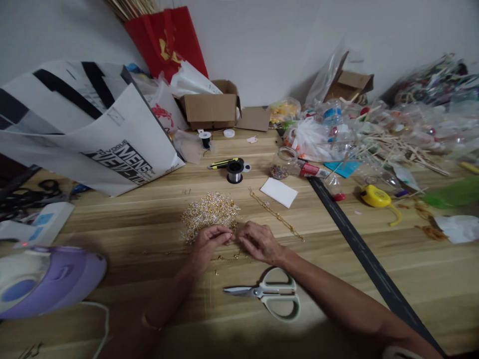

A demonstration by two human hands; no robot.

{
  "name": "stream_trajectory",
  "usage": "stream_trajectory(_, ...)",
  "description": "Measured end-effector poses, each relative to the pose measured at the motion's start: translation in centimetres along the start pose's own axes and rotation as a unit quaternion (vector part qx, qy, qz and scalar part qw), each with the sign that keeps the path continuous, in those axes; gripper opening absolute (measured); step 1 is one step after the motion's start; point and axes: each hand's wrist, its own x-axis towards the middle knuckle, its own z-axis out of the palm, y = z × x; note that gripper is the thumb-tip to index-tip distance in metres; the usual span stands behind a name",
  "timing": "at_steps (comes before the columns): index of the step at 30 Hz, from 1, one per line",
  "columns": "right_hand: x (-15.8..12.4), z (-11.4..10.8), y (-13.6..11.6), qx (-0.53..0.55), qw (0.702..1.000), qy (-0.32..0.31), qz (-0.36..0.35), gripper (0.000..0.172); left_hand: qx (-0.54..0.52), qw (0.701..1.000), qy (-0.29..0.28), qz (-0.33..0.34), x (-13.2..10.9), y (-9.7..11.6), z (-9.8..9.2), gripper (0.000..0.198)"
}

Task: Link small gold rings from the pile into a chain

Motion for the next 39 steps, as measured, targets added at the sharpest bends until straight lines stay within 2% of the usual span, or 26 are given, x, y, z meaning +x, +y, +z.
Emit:
stream_trajectory(11, -0.15, -0.04, -0.13, -0.034, 0.999, -0.015, -0.020, 0.006, 0.007, 1.000, 0.011, 0.020, 0.16, -0.43, -0.22, 0.018)
stream_trajectory(17, -0.15, -0.10, -0.19, -0.036, 0.999, -0.023, -0.028, 0.004, -0.004, 1.000, 0.020, 0.001, 0.12, -0.31, -0.17, 0.019)
stream_trajectory(25, -0.03, -0.15, -0.23, -0.031, 0.999, -0.014, -0.038, 0.004, -0.001, 1.000, 0.005, 0.019, 0.08, -0.20, -0.14, 0.018)
stream_trajectory(39, -0.13, -0.10, -0.08, -0.037, 0.999, -0.002, -0.029, 0.004, -0.020, 1.000, -0.003, 0.000, -0.04, 0.01, -0.03, 0.018)
